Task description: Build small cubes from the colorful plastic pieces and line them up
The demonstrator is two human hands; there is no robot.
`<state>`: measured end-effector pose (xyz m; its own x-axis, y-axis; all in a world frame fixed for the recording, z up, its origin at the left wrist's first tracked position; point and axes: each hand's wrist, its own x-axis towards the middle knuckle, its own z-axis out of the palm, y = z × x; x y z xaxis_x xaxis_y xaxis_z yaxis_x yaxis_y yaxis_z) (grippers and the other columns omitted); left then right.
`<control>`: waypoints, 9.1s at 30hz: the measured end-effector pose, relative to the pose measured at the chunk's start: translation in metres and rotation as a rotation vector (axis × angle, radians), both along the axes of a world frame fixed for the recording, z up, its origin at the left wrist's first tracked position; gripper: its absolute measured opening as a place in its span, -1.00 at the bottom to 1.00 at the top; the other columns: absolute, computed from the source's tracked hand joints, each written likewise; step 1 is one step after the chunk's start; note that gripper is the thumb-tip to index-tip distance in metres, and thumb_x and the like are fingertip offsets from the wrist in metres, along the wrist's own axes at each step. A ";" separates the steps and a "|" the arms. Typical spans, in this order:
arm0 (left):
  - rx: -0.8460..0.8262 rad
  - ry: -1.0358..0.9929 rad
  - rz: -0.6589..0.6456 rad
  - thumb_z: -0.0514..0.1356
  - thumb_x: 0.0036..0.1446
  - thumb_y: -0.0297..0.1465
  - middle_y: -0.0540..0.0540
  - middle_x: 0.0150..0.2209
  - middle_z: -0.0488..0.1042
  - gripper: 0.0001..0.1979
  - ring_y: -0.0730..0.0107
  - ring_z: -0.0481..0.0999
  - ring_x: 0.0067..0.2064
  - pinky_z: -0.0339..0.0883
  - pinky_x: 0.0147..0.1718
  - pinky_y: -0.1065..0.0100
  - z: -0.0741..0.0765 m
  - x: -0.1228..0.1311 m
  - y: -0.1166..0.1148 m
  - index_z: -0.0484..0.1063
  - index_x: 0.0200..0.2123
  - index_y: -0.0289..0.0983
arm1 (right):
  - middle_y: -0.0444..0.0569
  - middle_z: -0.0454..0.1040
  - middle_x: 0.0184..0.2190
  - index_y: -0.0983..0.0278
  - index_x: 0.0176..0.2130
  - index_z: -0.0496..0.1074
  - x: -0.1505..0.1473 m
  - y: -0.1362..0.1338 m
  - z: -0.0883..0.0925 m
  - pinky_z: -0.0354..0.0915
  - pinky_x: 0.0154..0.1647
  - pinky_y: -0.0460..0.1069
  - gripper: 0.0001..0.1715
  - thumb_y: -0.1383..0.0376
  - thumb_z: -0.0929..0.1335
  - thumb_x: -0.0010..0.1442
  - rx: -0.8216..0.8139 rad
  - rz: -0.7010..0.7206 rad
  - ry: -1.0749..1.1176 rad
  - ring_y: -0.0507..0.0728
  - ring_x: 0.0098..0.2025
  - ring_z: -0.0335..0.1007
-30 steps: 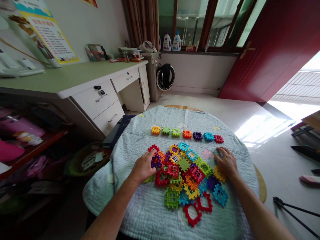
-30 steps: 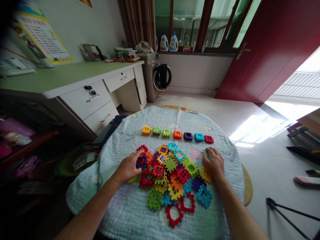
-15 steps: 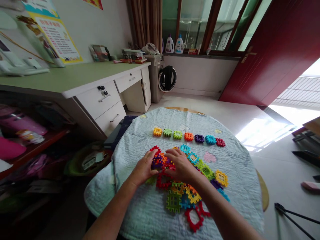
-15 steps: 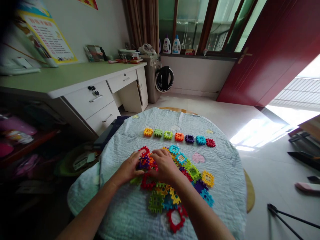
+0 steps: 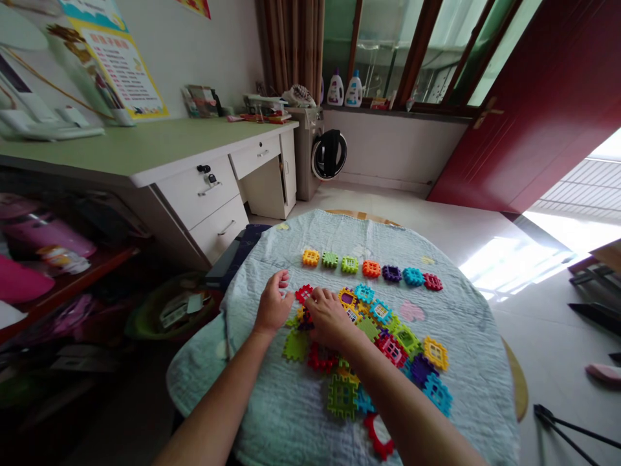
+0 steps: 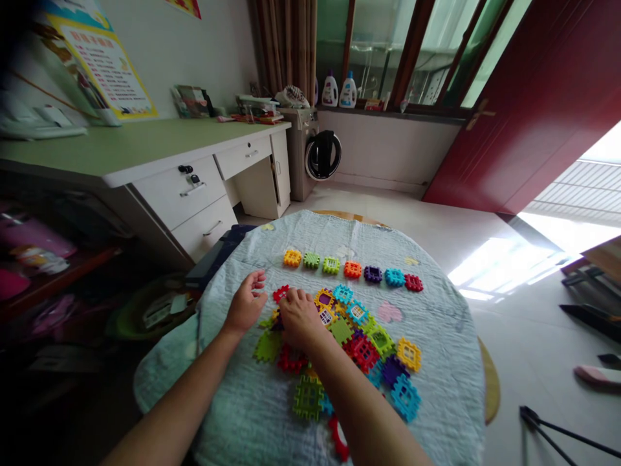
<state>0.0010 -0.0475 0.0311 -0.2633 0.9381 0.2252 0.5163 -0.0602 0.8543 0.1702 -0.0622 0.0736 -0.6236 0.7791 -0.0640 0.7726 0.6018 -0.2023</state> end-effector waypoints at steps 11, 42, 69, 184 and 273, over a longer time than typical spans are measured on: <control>0.064 0.011 0.163 0.08 -0.01 -0.53 -0.19 -0.10 0.46 -0.57 0.35 0.50 -0.21 0.45 -0.17 0.26 -0.031 0.012 0.030 0.32 0.00 -0.31 | 0.10 0.38 -0.03 0.26 -0.03 0.35 0.002 0.002 0.001 0.22 -0.02 0.14 -0.52 0.32 0.38 0.00 0.013 0.029 0.016 0.28 0.00 0.22; 0.078 0.100 0.124 0.07 -0.02 -0.46 -0.17 -0.18 0.50 -0.62 0.30 0.51 -0.27 0.44 -0.18 0.24 -0.037 0.011 0.031 0.35 -0.07 -0.29 | -0.02 0.30 -0.15 0.24 -0.01 0.33 0.120 0.071 0.000 0.23 -0.04 0.01 -0.41 0.50 0.36 -0.08 0.022 -0.294 0.389 0.12 -0.13 0.29; 0.091 0.162 0.126 0.05 -0.01 -0.46 -0.17 -0.21 0.53 -0.65 0.26 0.54 -0.21 0.44 -0.12 0.23 -0.041 0.012 0.032 0.39 -0.11 -0.29 | 0.06 0.51 -0.09 0.25 0.09 0.28 0.235 0.145 -0.029 0.25 -0.03 0.10 -0.35 0.20 0.40 0.01 0.120 -0.666 0.213 0.26 -0.05 0.39; 0.101 0.363 0.039 0.03 -0.04 -0.41 -0.10 -0.34 0.50 -0.81 0.28 0.47 -0.34 0.35 -0.25 0.30 -0.040 0.010 0.035 0.44 -0.41 -0.23 | 0.04 0.56 -0.33 0.26 -0.33 0.49 0.258 -0.054 -0.084 0.31 -0.14 0.04 -0.68 0.19 0.24 -0.01 0.306 -1.097 0.779 0.19 -0.27 0.45; 0.078 0.394 0.021 0.03 -0.02 -0.46 -0.10 -0.36 0.48 -0.86 0.23 0.47 -0.28 0.33 -0.21 0.28 -0.041 0.012 0.035 0.38 -0.47 -0.20 | -0.09 0.54 -0.41 0.24 -0.25 0.54 0.155 0.057 -0.037 0.23 -0.33 -0.09 -0.69 0.31 0.22 0.24 0.000 -0.585 0.391 0.07 -0.38 0.41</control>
<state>0.0132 -0.0125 -0.0099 -0.1617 0.9093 0.3834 0.8052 -0.1031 0.5840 0.3255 -0.0051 0.0366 -0.0790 0.9937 0.0797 0.8402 0.1094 -0.5312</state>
